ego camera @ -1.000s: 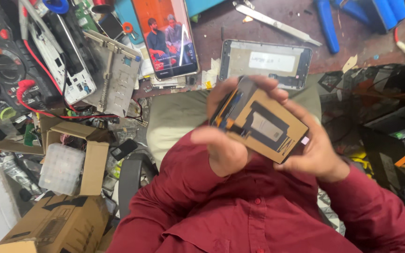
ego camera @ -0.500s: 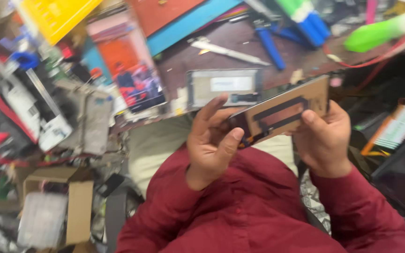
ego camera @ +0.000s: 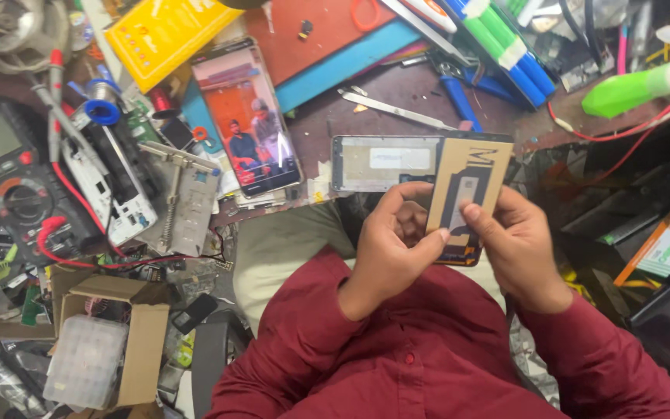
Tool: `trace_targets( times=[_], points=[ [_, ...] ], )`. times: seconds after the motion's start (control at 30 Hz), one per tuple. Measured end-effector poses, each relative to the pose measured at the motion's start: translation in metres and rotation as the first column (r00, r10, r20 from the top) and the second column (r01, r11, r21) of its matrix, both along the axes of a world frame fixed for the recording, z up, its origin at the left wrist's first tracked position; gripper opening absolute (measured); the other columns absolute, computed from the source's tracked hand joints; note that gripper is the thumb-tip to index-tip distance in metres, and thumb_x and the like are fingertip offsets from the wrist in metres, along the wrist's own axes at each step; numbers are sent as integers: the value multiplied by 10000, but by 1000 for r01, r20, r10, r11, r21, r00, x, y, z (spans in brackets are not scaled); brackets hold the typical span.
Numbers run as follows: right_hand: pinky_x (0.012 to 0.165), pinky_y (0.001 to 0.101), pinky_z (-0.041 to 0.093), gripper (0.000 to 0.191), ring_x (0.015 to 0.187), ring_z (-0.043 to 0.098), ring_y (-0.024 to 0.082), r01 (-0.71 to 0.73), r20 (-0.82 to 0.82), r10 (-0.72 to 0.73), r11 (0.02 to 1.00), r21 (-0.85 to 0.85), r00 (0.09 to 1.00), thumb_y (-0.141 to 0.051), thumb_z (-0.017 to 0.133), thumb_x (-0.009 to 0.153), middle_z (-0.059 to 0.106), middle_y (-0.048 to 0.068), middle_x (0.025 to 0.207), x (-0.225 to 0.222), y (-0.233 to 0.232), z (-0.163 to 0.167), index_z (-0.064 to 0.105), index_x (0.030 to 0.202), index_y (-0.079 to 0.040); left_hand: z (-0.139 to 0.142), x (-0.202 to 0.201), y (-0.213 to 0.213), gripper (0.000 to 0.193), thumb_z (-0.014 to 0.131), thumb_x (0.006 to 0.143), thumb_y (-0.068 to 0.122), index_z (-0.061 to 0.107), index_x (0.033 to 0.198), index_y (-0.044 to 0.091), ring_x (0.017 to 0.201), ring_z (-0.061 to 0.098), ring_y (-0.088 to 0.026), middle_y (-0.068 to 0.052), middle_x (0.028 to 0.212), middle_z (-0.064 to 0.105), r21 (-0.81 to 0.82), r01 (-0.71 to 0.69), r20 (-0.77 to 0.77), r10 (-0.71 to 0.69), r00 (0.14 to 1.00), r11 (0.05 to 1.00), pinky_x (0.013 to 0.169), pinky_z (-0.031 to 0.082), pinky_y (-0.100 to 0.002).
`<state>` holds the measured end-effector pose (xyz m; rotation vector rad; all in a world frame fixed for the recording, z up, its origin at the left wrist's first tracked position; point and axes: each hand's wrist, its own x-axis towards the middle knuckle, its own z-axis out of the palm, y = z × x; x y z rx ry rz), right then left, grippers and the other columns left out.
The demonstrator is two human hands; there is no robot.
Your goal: The person applies adhesive from a tube along the inner edge of a smartphone frame. They then peel a protective strip from a screen assembly and place it on the workbench. The clip ends before the screen is reattached.
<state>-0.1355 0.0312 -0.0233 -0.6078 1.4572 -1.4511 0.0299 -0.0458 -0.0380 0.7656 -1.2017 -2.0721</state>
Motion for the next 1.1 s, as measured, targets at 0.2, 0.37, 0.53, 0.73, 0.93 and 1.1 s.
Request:
trace_targets(
  times=[0.2, 0.37, 0.53, 0.73, 0.93, 1.1],
  points=[
    [829, 230, 534, 594, 1012, 654, 82, -165, -322, 138, 985, -59, 937, -50, 647, 961, 686, 52, 1200, -15, -90, 44, 448, 1520, -17, 11, 4, 4, 454, 687, 979, 86, 500, 1391, 42, 880, 613, -69, -21, 1043, 628, -107, -322, 8, 325, 946, 941, 774, 514, -231],
    [970, 314, 612, 468, 1185, 718, 184, -372, -694, 64, 877, -303, 717, -71, 727, 1112, 659, 138, 1382, -10, -216, 31, 488, 1492, 61, 21, 9, 16, 371, 660, 1016, 85, 546, 1365, 35, 904, 575, -80, -25, 1049, 631, -234, -305, -38, 305, 952, 923, 844, 498, -252],
    [738, 428, 546, 569, 823, 713, 314, -139, -918, 65, 990, 11, 392, -271, 819, 915, 750, 163, 925, -2, -284, 20, 588, 1404, -93, 24, 18, 11, 259, 655, 1016, 88, 610, 1266, 33, 831, 586, -70, -9, 956, 637, -251, -268, -43, 266, 963, 930, 781, 516, -236],
    [793, 434, 563, 196, 932, 721, 301, -45, -973, -131, 991, -125, -192, -200, 720, 992, 739, 74, 1097, -59, -241, 43, 778, 1179, -202, 7, 28, -8, 166, 630, 1045, 49, 629, 1205, 6, 847, 600, -81, -24, 940, 637, -173, -410, -162, 384, 909, 896, 767, 495, -237],
    [671, 483, 553, 445, 858, 705, 346, 193, -850, 372, 927, 321, -373, -508, 857, 799, 729, 112, 953, -107, -209, 47, 803, 1147, -236, -7, 30, -12, 177, 563, 1103, 135, 561, 1223, 4, 835, 597, -165, -100, 933, 616, 16, -598, -352, 565, 747, 801, 790, 498, -301],
    [514, 419, 534, 297, 710, 702, 274, 266, -721, 231, 962, 67, -654, -526, 826, 791, 700, 49, 755, -119, -204, 41, 831, 970, -288, -4, 33, -18, 452, 339, 1163, 433, 551, 1226, 39, 787, 572, -231, -164, 952, 596, -9, -874, -615, 686, 388, 486, 715, 501, -336]
  ],
)
